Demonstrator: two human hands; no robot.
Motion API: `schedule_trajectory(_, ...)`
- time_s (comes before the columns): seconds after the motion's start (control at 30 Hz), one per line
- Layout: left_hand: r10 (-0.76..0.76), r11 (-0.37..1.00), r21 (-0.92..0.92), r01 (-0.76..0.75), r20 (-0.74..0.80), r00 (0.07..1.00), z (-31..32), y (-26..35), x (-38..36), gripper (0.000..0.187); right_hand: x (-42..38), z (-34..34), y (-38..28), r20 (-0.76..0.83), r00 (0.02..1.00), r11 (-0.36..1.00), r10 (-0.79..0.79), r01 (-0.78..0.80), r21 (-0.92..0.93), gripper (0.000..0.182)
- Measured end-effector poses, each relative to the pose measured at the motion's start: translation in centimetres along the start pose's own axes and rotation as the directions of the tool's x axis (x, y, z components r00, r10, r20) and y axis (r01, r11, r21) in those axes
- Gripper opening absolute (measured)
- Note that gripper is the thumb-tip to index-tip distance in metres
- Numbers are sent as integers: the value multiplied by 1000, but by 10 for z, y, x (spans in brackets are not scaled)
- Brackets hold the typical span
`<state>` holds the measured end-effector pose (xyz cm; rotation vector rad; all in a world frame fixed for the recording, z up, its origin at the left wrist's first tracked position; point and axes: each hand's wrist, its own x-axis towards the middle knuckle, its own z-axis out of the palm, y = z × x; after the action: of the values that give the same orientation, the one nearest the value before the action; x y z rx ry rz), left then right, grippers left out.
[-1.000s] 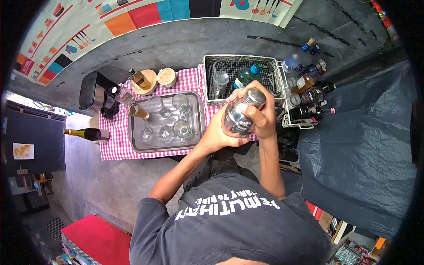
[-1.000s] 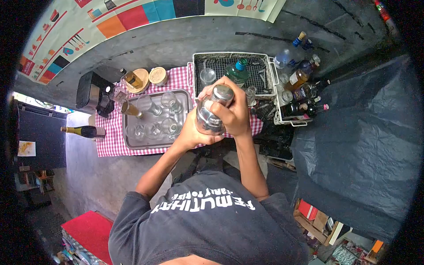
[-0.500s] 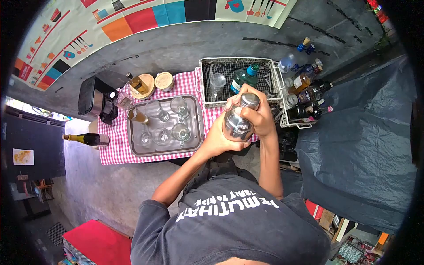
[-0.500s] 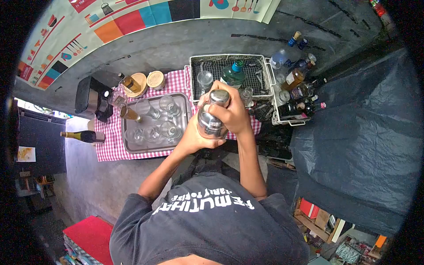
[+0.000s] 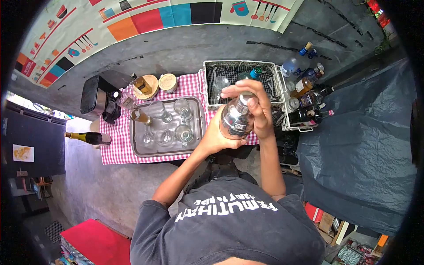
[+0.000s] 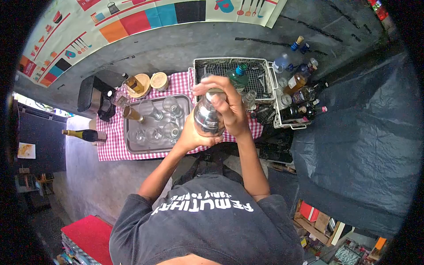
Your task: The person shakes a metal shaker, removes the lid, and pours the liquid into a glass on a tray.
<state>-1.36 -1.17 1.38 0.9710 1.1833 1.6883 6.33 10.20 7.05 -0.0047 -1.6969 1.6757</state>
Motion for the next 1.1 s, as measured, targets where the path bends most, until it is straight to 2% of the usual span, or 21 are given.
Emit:
schedule_trajectory(0.13, 59, 993, 107, -55, -37, 998, -3, 1, 0, 87, -1, -7, 7, 88, 994, 996, -59, 65, -64, 35)
schedule_trajectory(0.2, 64, 988, 140, -56, -53, 997, -3, 2, 3, 87, -3, 0, 7, 44, 997, 996, -64, 66, -56, 31)
schedule_trajectory(0.27, 73, 996, 62, -68, -89, 993, -2, -1, 3, 84, -4, 4, 9, -29, 1000, 992, -4, 0, -130, 29)
schedule_trajectory(0.33, 62, 996, 69, -57, -86, 994, -5, -5, 5, 84, -5, 4, 7, -17, 999, 992, 51, -53, -118, 26)
schedule_trajectory(0.4, 83, 987, 152, -62, -141, 986, -10, -19, 8, 88, -7, 6, 9, -43, 991, 970, 123, -129, -207, 35)
schedule_trajectory(0.43, 109, 981, 177, -82, -151, 983, -11, -22, 8, 92, -11, -1, 18, -35, 984, 974, 175, -178, -137, 54)
schedule_trajectory(0.47, 108, 981, 177, -81, -148, 983, -12, -24, 7, 92, -13, -2, 24, -38, 984, 974, 174, -178, -137, 54)
schedule_trajectory(0.53, 103, 948, 314, -44, -174, 979, -13, -15, 4, 95, -17, -2, 35, -89, 989, 976, 121, -135, -171, 62)
schedule_trajectory(0.57, 105, 940, 340, -39, -177, 979, -15, -18, 2, 96, -21, -3, 40, -103, 980, 972, 167, -181, -147, 70)
schedule_trajectory(0.67, 61, 942, 336, 2, -178, 982, -29, -36, -2, 96, -33, 3, 60, -170, 964, 969, 206, -225, -99, 68)
schedule_trajectory(0.73, 28, 960, 278, 17, -158, 987, -38, -57, -2, 95, -37, 3, 73, -174, 939, 946, 295, -313, -86, 63)
schedule_trajectory(0.8, -4, 974, 223, 36, -142, 990, -42, -57, -1, 95, -39, 8, 75, -223, 941, 955, 255, -282, -97, 60)
schedule_trajectory(0.87, 115, 972, 214, -96, -78, 990, -40, -33, 4, 98, -37, 12, 74, -276, 941, 956, 196, -246, -161, 65)
schedule_trajectory(0.9, 134, 966, 230, -120, -45, 990, -45, -34, 5, 104, -33, 18, 61, -293, 928, 960, 231, -266, -84, 65)
schedule_trajectory(0.93, 94, 967, 240, -83, -36, 995, -47, -28, 6, 106, -32, 21, 62, -318, 916, 959, 245, -276, -58, 67)
schedule_trajectory(1.07, 80, 941, 325, -92, 50, 996, -58, -41, 1, 100, -46, 20, 65, -336, 915, 940, 222, -292, -175, 76)
schedule_trajectory(1.1, 143, 923, 348, -163, 82, 986, -58, -43, -1, 102, -53, 21, 66, -335, 916, 931, 219, -299, -209, 81)
